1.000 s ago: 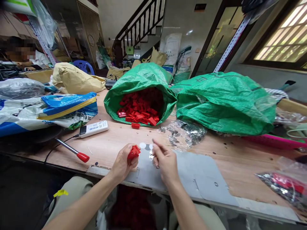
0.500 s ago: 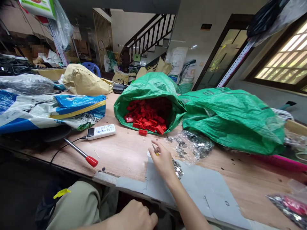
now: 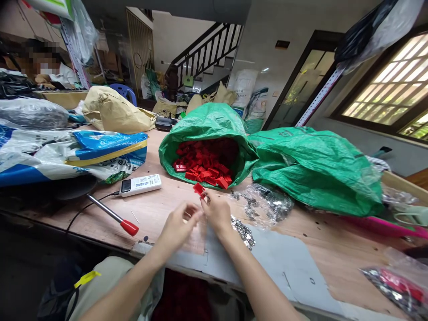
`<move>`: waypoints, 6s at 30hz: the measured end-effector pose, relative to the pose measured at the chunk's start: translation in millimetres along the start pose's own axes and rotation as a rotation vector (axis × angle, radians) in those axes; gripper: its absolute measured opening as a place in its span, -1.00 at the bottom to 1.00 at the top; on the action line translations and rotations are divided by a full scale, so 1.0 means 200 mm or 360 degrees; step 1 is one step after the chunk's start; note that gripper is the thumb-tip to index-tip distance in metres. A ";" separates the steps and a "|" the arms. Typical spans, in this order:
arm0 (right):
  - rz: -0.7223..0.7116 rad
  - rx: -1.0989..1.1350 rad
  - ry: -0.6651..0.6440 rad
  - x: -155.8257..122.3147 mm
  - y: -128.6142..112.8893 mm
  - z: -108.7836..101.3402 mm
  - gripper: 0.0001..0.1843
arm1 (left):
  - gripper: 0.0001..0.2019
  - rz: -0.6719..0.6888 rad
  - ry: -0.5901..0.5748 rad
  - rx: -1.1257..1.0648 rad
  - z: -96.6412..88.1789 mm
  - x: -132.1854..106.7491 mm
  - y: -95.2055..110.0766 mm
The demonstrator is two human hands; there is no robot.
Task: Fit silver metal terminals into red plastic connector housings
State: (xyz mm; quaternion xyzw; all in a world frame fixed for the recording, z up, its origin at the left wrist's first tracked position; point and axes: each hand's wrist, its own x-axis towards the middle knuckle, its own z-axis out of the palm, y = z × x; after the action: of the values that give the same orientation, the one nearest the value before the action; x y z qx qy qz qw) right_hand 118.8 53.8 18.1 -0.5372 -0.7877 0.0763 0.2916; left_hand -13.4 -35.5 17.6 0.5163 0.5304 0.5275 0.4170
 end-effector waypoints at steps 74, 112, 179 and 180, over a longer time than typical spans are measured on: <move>0.0947 0.1854 -0.0529 -0.44 0.03 -0.35 -0.48 | -0.60 -0.0807 -0.0594 -0.1080 0.11 -0.07 0.01; 0.0941 0.1900 -0.0937 -0.43 0.08 -0.33 -0.59 | -0.58 -0.0624 -0.0853 -0.0807 0.10 -0.08 0.01; 0.0784 0.1040 -0.0494 -0.47 0.02 -0.19 -0.80 | -0.72 0.0234 -0.0335 0.0675 0.01 -0.19 -0.09; 0.0751 0.0958 -0.0498 -0.47 0.03 -0.20 -0.80 | -0.72 0.0233 -0.0332 0.0685 0.01 -0.19 -0.09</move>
State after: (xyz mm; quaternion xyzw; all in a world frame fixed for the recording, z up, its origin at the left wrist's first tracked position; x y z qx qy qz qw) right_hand 168.4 -35.0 13.8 -0.5756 -0.6204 0.4489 0.2869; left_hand -8.6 -72.1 -3.7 0.6820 0.5458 0.3749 0.3106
